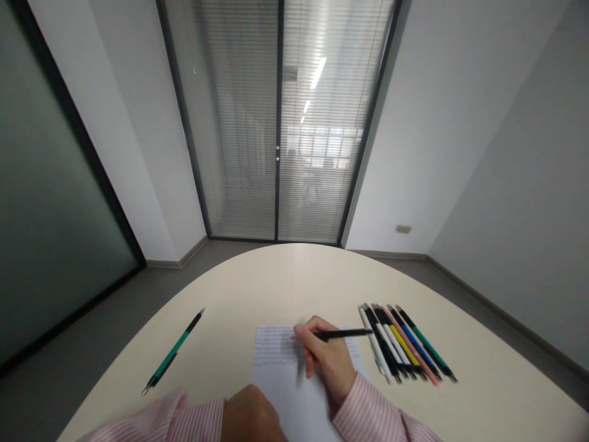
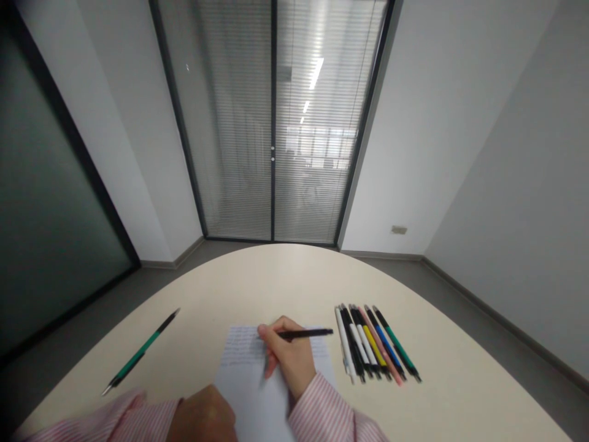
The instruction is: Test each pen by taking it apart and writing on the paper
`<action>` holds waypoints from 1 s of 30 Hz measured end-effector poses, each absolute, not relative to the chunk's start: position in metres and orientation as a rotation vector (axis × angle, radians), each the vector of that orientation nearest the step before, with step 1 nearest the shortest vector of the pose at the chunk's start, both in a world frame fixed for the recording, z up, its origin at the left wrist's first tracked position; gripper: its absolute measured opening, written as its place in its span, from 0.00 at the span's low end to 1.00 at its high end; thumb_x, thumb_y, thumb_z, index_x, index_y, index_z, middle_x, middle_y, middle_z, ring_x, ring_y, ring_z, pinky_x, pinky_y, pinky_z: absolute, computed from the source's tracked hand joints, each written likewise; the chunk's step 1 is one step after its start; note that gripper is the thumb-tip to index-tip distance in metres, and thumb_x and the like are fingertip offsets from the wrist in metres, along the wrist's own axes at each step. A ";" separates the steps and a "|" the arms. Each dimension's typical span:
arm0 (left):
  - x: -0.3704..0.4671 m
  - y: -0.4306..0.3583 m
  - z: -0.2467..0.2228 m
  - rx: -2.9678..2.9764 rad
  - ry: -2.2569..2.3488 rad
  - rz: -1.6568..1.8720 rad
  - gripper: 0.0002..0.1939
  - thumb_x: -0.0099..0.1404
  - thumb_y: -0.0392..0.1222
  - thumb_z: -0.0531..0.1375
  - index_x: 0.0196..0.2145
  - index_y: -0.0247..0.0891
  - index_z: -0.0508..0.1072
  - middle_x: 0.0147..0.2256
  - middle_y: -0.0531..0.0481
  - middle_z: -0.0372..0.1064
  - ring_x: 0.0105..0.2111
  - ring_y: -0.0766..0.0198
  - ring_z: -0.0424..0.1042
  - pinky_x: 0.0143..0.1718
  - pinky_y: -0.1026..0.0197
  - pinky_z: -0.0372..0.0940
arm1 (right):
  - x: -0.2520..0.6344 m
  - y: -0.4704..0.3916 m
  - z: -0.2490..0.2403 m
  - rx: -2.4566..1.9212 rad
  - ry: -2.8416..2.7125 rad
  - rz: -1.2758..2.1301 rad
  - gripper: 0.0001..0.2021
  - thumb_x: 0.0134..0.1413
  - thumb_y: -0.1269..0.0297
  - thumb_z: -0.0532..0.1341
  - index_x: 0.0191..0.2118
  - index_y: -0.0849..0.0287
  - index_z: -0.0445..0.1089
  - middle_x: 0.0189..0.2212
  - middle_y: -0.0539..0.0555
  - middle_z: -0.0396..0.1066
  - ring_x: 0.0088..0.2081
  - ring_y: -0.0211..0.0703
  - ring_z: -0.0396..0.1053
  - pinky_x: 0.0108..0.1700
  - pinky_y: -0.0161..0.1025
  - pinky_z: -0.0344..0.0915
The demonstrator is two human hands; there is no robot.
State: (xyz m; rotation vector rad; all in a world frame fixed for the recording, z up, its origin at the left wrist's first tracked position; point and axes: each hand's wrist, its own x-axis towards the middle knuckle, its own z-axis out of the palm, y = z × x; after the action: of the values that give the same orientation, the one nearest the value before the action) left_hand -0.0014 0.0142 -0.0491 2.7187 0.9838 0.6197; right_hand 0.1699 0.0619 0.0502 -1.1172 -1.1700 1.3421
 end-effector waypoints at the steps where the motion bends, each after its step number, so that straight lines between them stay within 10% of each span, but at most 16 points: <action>1: -0.001 0.015 -0.050 2.713 0.987 0.610 0.26 0.62 0.41 0.58 0.09 0.38 0.61 0.09 0.56 0.48 0.12 0.68 0.49 0.16 0.63 0.44 | 0.170 0.062 0.053 -1.062 -1.119 1.407 0.27 0.42 0.37 0.60 0.26 0.62 0.69 0.15 0.47 0.64 0.16 0.34 0.62 0.14 0.31 0.61; 7: 0.004 0.013 -0.044 2.696 1.017 0.557 0.26 0.60 0.43 0.61 0.08 0.38 0.59 0.09 0.56 0.48 0.12 0.68 0.50 0.15 0.64 0.45 | 0.173 0.068 0.054 -0.546 -0.623 1.650 0.16 0.46 0.53 0.67 0.22 0.62 0.74 0.22 0.50 0.69 0.28 0.37 0.67 0.39 0.36 0.68; 12: 0.001 0.011 -0.045 2.747 0.968 0.685 0.28 0.63 0.48 0.57 0.08 0.39 0.58 0.09 0.56 0.46 0.12 0.68 0.49 0.16 0.63 0.46 | 0.181 0.070 0.054 -0.495 -0.533 1.740 0.19 0.47 0.44 0.64 0.30 0.57 0.72 0.11 0.38 0.45 0.14 0.30 0.40 0.19 0.28 0.51; 18: -0.001 0.013 -0.053 2.741 0.934 0.706 0.28 0.60 0.52 0.57 0.08 0.39 0.57 0.08 0.56 0.47 0.13 0.68 0.49 0.16 0.63 0.46 | 0.182 0.063 0.064 -0.328 -0.592 2.138 0.36 0.44 0.26 0.42 0.20 0.58 0.62 0.14 0.43 0.50 0.19 0.34 0.44 0.26 0.36 0.57; 30: 0.007 0.013 -0.029 2.823 0.908 0.681 0.29 0.63 0.48 0.57 0.07 0.38 0.55 0.07 0.56 0.46 0.11 0.69 0.46 0.13 0.64 0.43 | 0.189 0.071 0.062 -0.494 -0.568 1.848 0.33 0.44 0.28 0.49 0.16 0.56 0.46 0.10 0.38 0.38 0.14 0.29 0.31 0.14 0.26 0.41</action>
State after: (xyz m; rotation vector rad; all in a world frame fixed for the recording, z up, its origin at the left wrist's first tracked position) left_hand 0.0069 0.0130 -0.0294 2.8231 0.9077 0.6812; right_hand 0.1894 0.0710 0.0621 -0.4938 -0.5678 1.8484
